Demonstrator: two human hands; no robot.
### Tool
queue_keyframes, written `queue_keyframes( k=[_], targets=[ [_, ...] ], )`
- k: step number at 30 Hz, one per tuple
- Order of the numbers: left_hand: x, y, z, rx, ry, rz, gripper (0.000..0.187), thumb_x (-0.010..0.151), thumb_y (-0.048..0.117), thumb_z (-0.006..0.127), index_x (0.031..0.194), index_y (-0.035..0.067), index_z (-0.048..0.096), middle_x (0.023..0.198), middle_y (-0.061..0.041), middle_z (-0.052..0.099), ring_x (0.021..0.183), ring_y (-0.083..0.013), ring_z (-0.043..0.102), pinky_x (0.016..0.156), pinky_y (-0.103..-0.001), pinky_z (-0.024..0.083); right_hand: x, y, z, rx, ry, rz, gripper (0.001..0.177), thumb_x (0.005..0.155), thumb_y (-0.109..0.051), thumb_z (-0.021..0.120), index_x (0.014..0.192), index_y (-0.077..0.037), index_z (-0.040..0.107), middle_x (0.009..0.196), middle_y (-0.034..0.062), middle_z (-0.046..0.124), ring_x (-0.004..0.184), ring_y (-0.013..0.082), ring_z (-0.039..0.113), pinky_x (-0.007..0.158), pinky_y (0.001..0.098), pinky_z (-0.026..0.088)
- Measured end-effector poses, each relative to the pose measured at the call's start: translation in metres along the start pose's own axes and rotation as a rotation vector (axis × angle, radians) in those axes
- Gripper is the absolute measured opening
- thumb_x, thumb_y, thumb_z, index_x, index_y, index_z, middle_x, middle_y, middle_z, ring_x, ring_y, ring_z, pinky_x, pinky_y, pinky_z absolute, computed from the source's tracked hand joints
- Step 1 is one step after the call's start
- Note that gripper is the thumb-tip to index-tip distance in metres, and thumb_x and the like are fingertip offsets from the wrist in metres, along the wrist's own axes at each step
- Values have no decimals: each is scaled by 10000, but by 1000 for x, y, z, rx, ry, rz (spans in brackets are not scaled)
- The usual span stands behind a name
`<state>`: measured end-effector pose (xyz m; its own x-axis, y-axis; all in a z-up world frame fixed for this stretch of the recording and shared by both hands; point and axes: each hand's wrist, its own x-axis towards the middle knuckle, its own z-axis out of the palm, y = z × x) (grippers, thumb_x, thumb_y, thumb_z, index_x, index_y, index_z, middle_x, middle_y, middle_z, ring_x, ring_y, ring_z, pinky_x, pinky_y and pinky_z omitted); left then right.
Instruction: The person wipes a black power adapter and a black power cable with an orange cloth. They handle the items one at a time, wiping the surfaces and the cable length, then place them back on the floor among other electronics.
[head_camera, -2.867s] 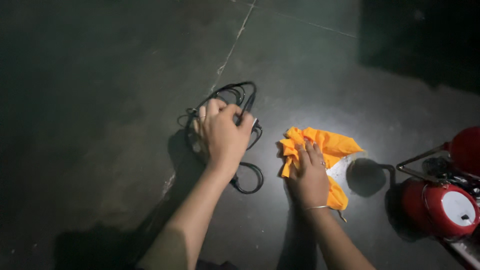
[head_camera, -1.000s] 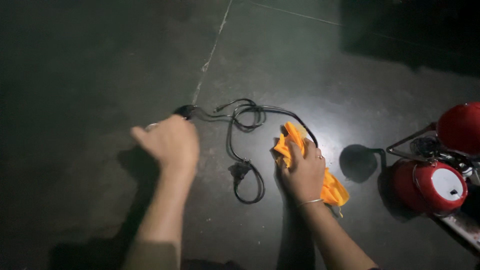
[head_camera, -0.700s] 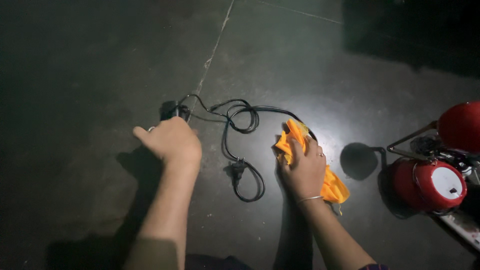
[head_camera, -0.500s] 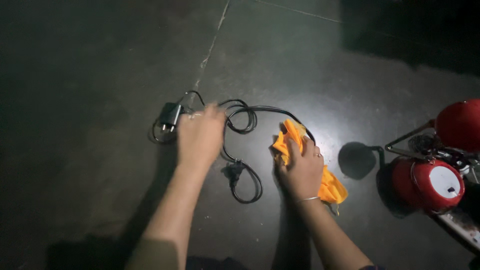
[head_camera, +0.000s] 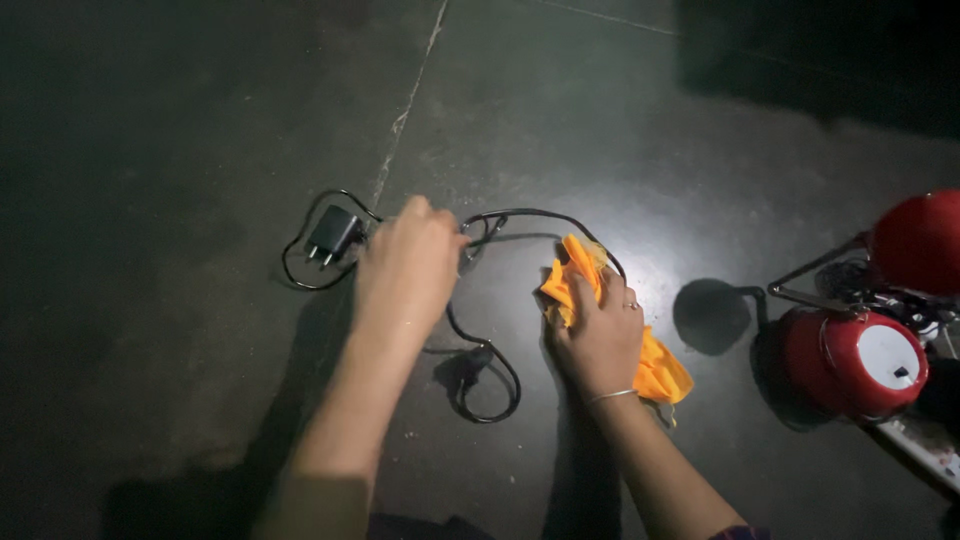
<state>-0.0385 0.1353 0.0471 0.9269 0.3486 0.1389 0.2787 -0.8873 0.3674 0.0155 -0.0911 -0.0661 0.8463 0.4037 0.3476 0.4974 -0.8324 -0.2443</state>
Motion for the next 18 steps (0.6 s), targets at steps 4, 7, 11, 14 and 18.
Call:
queue_keyframes(
  k=[4,7,11,14,18],
  targets=[
    [-2,-20,-33,81,170,-63,208,965,195,672,938,10,762,1003,-222,633,919,-398,675,765,-493,536,4,8,8,-60,25,143,530,791,-309,771,1285,-144,671,1303,209,558,1076,404,575,909,501,476],
    [-7,-40,-45,105,312,-177,192,988,146,655,976,-19,753,1056,-215,621,933,-398,670,781,-485,534,4,19,10,-75,85,381,452,841,-287,742,1269,-150,693,1296,196,555,1129,402,561,939,496,464],
    [-8,-53,-35,32,253,-323,265,1010,140,617,1133,-91,658,1174,-228,579,868,-355,702,692,-419,586,6,47,18,-13,138,516,401,890,-273,722,1260,-121,702,1268,184,560,1151,385,552,986,496,442],
    [-9,-44,-23,49,177,-248,424,899,163,690,1226,-96,616,1231,-244,553,840,-367,710,674,-434,588,1,63,26,-6,174,447,399,905,-260,715,1266,-90,695,1292,190,560,1186,384,546,1017,490,429],
    [-14,3,2,102,-97,-58,288,881,203,765,1086,23,676,1192,-199,611,935,-376,704,769,-479,577,-1,66,35,-32,216,393,378,891,-254,724,1229,-86,700,1311,184,571,1214,384,544,1023,498,414]
  ],
)
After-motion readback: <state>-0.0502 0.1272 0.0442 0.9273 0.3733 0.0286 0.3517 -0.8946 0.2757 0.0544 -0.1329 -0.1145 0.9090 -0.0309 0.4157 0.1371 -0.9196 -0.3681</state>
